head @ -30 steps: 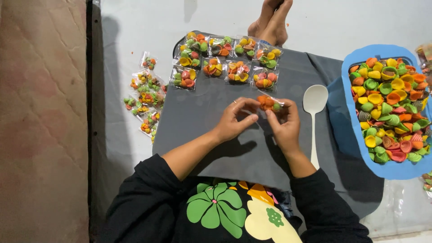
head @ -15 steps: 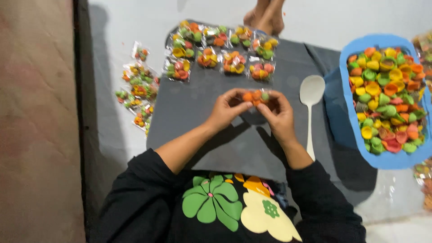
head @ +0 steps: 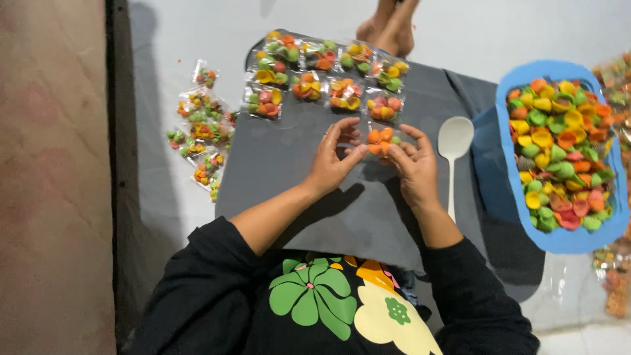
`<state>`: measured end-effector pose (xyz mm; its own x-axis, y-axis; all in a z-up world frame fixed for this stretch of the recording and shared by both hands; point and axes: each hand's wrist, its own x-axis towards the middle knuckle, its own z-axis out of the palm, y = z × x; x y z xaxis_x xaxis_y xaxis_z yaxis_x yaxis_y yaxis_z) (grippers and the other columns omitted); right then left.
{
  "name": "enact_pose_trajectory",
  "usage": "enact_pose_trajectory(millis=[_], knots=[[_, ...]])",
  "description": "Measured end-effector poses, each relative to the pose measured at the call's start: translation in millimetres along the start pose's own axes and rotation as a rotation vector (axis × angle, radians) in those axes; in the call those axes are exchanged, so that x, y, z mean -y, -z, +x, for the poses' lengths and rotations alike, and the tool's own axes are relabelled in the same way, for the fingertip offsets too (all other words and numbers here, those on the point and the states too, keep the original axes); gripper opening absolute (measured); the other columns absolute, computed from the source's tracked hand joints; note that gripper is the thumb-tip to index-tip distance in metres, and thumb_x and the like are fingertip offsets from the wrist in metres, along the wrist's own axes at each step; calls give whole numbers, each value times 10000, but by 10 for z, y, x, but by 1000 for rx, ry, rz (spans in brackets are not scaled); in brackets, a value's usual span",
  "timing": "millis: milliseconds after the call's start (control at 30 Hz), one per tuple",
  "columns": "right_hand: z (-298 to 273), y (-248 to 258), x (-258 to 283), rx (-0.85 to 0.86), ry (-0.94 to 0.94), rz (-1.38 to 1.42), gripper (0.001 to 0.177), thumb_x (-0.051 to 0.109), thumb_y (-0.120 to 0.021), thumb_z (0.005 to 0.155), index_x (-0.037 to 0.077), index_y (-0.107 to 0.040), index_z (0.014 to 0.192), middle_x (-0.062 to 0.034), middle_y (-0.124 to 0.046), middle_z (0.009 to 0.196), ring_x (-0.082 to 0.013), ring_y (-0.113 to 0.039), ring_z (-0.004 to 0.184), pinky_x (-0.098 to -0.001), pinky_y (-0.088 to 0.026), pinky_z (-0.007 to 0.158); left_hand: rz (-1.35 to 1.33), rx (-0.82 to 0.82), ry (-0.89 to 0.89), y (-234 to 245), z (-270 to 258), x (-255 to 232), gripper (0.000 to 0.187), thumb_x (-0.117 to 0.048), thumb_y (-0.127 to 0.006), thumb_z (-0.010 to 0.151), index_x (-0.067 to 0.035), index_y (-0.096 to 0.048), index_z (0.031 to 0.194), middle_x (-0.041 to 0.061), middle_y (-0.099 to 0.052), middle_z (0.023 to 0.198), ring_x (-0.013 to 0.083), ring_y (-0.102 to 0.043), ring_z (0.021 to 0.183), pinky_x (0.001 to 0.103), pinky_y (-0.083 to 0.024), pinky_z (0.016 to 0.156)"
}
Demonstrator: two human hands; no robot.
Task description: Manually filling small plastic bags with colorful snacks from a large container.
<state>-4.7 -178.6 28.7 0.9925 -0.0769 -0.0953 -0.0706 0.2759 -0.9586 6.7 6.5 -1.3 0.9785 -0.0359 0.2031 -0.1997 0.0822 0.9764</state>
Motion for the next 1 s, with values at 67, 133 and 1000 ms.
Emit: enact_pose_trajectory(millis=[67,133,1000], knots=[[90,-120,37,23,-2,-26,565,83,-757,940,55,-480,1431,-91,-681,993,-194,-754,867,-281,-674,775,-21,-96,-74,113,105,-138,515,-239,-742,981,-127,-530,1436,82,-605,1189,209,-670,1083,329,-577,857],[139,-298,45,42,-4,-50,580,86,-763,941,64,-468,1439,-70,-671,986,-173,-751,875,-262,-668,807,-38,-187,-147,292,177,-310,499,-183,-706,1002,-112,-516,1458,92,-605,1230,227,-663,1127,350,-580,890],[-62,-1129,261,234,728,-1252,486,453,-676,991,152,-627,1370,-134,-686,935,-385,-721,871,-493,-573,696,870,-23,-207,1503,-1171,-635,501,-194,-731,932,-86,-571,1394,185,-513,1409,392,-564,1278,516,-446,1072]])
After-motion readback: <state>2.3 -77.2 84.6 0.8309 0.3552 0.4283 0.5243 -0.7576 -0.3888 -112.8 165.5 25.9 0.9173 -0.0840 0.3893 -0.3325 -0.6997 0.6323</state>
